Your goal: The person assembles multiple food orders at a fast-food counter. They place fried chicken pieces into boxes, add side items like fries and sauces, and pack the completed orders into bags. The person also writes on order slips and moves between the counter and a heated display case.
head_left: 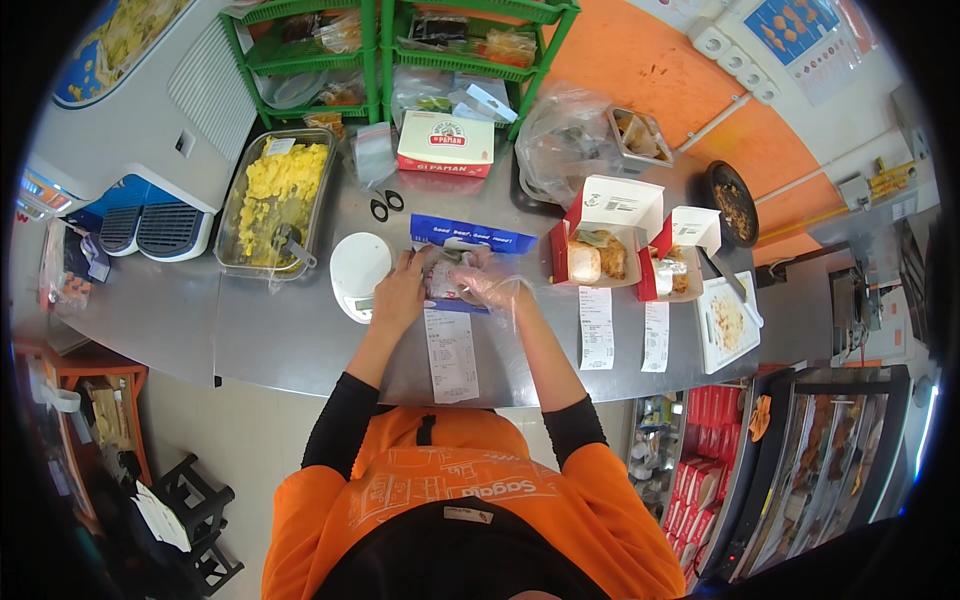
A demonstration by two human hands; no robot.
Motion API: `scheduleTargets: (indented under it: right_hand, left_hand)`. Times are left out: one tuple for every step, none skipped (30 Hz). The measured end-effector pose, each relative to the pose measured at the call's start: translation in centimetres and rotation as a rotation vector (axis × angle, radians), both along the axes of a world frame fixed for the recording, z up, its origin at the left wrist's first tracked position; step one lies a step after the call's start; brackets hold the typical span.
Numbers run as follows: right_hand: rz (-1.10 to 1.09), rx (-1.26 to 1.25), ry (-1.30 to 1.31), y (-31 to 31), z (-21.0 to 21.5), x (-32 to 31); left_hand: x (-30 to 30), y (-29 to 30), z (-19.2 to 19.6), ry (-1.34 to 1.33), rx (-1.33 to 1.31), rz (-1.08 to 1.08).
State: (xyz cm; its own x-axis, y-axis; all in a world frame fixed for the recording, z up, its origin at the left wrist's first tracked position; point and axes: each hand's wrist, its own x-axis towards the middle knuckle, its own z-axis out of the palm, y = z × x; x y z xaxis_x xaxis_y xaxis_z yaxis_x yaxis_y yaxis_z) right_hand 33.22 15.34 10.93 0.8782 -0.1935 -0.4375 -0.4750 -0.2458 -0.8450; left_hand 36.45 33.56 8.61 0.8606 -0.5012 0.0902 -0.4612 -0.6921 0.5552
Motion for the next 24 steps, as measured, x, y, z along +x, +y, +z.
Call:
scheduleTargets:
  right_hand:
    - [0.039,-0.031,0.03,-0.2,0.3,0.0]
    - [0.078,-0.062,0.06,-0.6,0.7,0.0]
    - [0.117,-0.093,0.09,-0.9,1.1,0.0]
    - [0.116,-0.148,0.078,-1.1,1.4,-0.2]
    - [0.115,-0.202,0.067,-1.2,1.8,-0.5]
    - [0.115,-0.256,0.055,-1.1,2.3,-0.6]
    - [0.16,-0.358,0.171,-0.5,3.9,-0.3]
    - [0.206,-0.46,0.287,0.1,5.8,0.2]
    - [0.242,-0.565,0.4,0.3,7.0,0.6]
    - [0.234,-0.588,0.426,0.1,6.8,0.9]
    - [0.227,-0.611,0.451,-0.1,6.3,1.0]
    - [0.221,-0.633,0.476,0.1,6.7,1.3]
    - [0.197,-0.643,0.502,0.3,7.2,1.4]
    - [0.173,-0.653,0.528,0.5,7.9,1.5]
    - [0.143,-0.661,0.555,0.7,8.6,1.4]
    - [0.084,-0.759,0.491,1.1,7.9,1.2]
    - [0.024,-0.855,0.427,1.7,6.6,0.7]
    - [-0.034,-0.95,0.361,2.0,5.6,0.4]
    - [-0.006,-0.969,0.357,1.9,5.0,0.2]
    - [0.021,-0.988,0.353,1.7,4.6,0.1]
    - [0.053,-1.006,0.349,1.9,4.6,0.0]
    - [0.063,-1.002,0.348,2.0,4.8,-0.1]
    - [0.073,-0.999,0.347,2.2,5.1,-0.2]
    - [0.077,-0.996,0.347,2.2,5.5,-0.4]
  left_hand:
    - [-0.1,0.1,0.0,-0.032,0.017,-0.001]
    - [0.0,0.1,-0.1,-0.03,0.045,0.019]
    - [0.1,0.1,-0.1,-0.028,0.074,0.039]
    - [0.2,0.2,-0.2,-0.026,0.103,0.059]
    - [0.2,0.3,-0.3,-0.028,0.101,0.042]
    - [0.3,0.5,-0.4,-0.03,0.1,0.025]
    - [0.2,0.7,-0.6,-0.029,0.101,0.011]
    - [0.1,0.9,-0.8,-0.026,0.113,0.021]
    - [0.2,0.6,-0.8,-0.028,0.121,0.024]
    - [0.3,0.5,-0.7,-0.031,0.129,0.027]
    - [0.2,0.4,-0.7,-0.024,0.13,0.023]
    - [0.3,0.5,-0.6,-0.016,0.132,0.021]
    - [0.3,0.6,-0.6,-0.009,0.134,0.02]
    - [0.4,0.7,-0.7,-0.006,0.13,0.02]
    - [0.5,0.6,-0.7,-0.004,0.126,0.014]
    - [0.5,0.6,-0.7,-0.001,0.123,0.007]
    - [0.5,0.6,-0.8,-0.001,0.12,0.017]
    - [0.5,0.6,-0.8,0.0,0.118,0.029]
    - [0.5,0.6,-0.8,0.001,0.116,0.04]
    - [0.5,0.6,-0.8,0.006,0.112,0.032]
    - [0.5,0.7,-0.9,0.014,0.109,0.028]
    - [0.5,0.8,-1.1,0.022,0.106,0.023]
    - [0.5,0.9,-1.3,0.01,0.092,0.025]
    - [0.4,0.9,-1.3,-0.004,0.078,0.023]
